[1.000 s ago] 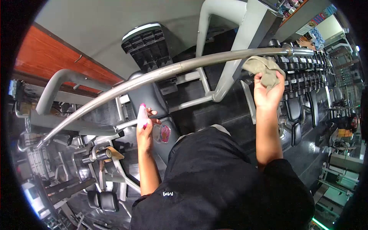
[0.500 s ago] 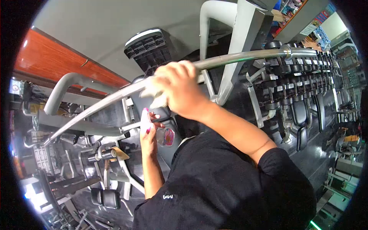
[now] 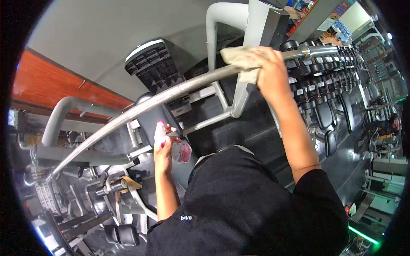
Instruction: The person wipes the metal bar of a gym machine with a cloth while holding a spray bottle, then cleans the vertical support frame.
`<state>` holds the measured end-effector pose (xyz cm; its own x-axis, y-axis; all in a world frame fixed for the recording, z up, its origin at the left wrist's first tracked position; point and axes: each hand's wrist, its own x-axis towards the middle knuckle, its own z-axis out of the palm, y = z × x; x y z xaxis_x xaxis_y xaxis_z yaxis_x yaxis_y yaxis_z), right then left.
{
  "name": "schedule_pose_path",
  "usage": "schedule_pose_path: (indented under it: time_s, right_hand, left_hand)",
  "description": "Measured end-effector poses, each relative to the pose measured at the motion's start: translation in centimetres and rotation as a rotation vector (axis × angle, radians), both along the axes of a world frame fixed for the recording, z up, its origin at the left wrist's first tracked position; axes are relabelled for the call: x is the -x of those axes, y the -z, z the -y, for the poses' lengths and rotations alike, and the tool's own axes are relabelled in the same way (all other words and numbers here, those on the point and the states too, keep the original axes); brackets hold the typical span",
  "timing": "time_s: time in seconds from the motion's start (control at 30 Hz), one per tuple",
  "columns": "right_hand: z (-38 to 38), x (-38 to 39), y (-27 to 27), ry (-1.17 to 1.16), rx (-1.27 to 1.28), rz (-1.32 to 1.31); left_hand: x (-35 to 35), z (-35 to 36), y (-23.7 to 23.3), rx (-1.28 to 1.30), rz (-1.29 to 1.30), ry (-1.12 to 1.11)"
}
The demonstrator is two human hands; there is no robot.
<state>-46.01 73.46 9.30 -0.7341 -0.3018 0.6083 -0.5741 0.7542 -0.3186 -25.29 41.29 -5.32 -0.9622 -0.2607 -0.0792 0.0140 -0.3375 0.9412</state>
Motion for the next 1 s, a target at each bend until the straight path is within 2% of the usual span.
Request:
schedule_pose_path:
  time_s: [0.07,0.1,0.2,0.3,0.4,0.47,0.53,0.57,0.67,0.77,0.93,1.0]
  right_hand:
    - [-1.8,0.6,0.3,0.235,-0.058,-0.054]
    - [-2.0,0.7,0.1,0.234,0.025,-0.039]
    - [1.0,-0.2,1.0,0.249,0.006,-0.072]
    - [5.8,-1.9,1.7,0.078,0.067,-0.119]
    - [9.6,-4.6,0.7,-0.178,0.305,0.14]
    - [11.3,-6.0,1.7,-0.37,0.369,0.187]
    - [11.5,-6.3,1.6,-0.393,0.2,0.043]
    - [11.0,-6.4,1.1,-0.316,0.101,-0.032]
    - [8.0,-3.7,1.5,-0.384,0.163,0.052]
    - [3.8,-1.6,0.5,-0.269,0.097,0.015]
    - [-7.4,3.2,-2.6,-0.055,0.048,0.004]
    - [-12.4,4.7,-2.6,-0.017,0.106,0.128]
  left_hand:
    - [0.1,0.3,-0.1,-0.001,-0.01,0.017]
    - [0.1,0.4,-0.1,0.0,-0.015,0.022]
    - [0.0,1.1,0.5,0.004,-0.027,0.043]
    - [-0.2,1.4,0.7,0.018,0.011,0.073]
    - [0.0,2.0,1.1,0.039,0.034,0.103]
    - [-0.3,2.1,1.3,0.064,0.088,0.056]
    - [0.3,1.4,0.8,0.068,0.077,0.033]
    - [0.6,0.8,0.5,0.061,0.042,0.035]
    - [1.5,-1.1,-0.2,0.058,-0.004,0.033]
    - [2.2,-3.8,-0.2,0.066,0.003,-0.002]
    - [4.1,-8.7,-0.6,0.043,-0.046,-0.056]
    - [4.6,-10.3,-0.7,0.053,-0.052,-0.063]
